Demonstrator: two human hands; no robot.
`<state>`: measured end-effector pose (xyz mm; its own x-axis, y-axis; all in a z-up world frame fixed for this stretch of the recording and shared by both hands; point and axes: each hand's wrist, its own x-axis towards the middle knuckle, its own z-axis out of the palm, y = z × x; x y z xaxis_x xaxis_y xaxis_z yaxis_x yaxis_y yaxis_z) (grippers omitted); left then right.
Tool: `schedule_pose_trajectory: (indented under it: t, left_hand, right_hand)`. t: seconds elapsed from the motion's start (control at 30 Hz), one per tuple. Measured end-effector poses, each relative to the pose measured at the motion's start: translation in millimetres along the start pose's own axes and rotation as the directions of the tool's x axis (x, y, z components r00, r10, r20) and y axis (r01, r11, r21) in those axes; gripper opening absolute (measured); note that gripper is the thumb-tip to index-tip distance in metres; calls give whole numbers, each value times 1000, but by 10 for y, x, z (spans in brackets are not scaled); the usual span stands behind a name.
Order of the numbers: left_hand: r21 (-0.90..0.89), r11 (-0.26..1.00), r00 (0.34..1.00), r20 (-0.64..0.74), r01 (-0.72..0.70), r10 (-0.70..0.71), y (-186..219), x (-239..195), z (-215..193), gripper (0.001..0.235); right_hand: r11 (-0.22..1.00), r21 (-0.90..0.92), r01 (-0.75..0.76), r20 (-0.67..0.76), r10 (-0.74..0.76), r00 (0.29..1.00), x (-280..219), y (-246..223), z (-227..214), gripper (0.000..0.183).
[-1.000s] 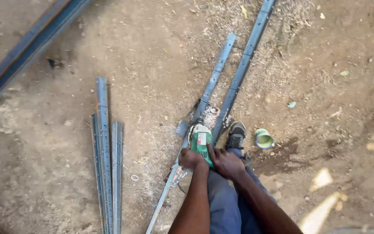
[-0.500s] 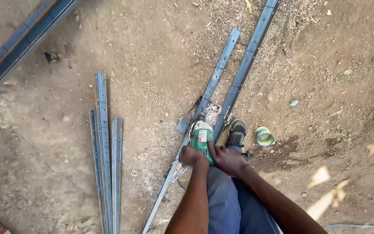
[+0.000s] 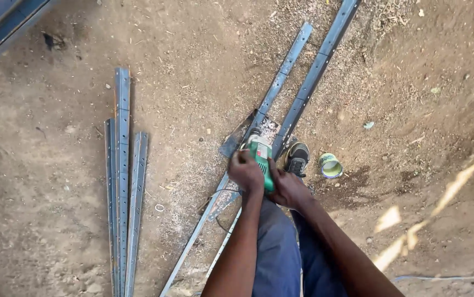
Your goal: Using a power drill to bore holes into metal bars laid on the ground.
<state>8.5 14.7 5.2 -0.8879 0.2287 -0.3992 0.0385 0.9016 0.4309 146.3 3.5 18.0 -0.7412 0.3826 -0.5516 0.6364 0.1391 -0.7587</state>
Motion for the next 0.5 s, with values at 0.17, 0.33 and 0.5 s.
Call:
schedule_pose_trajectory:
  t: [0.17, 0.33, 0.5]
  left_hand:
    - [81, 939, 940, 100, -335, 327, 463, -133, -118, 32]
    - [160, 933, 934, -106, -324, 342, 455, -154, 10, 39]
    - [169, 983, 982, -160, -78, 105, 90, -250, -77, 28]
  right_hand:
    - [991, 74, -112, -50, 116, 992, -42, 8, -129, 107]
    - [868, -294, -401, -188, 359, 914, -73, -373, -282, 88]
    - [901, -300, -314, -263, 238, 935, -198, -157, 201, 87]
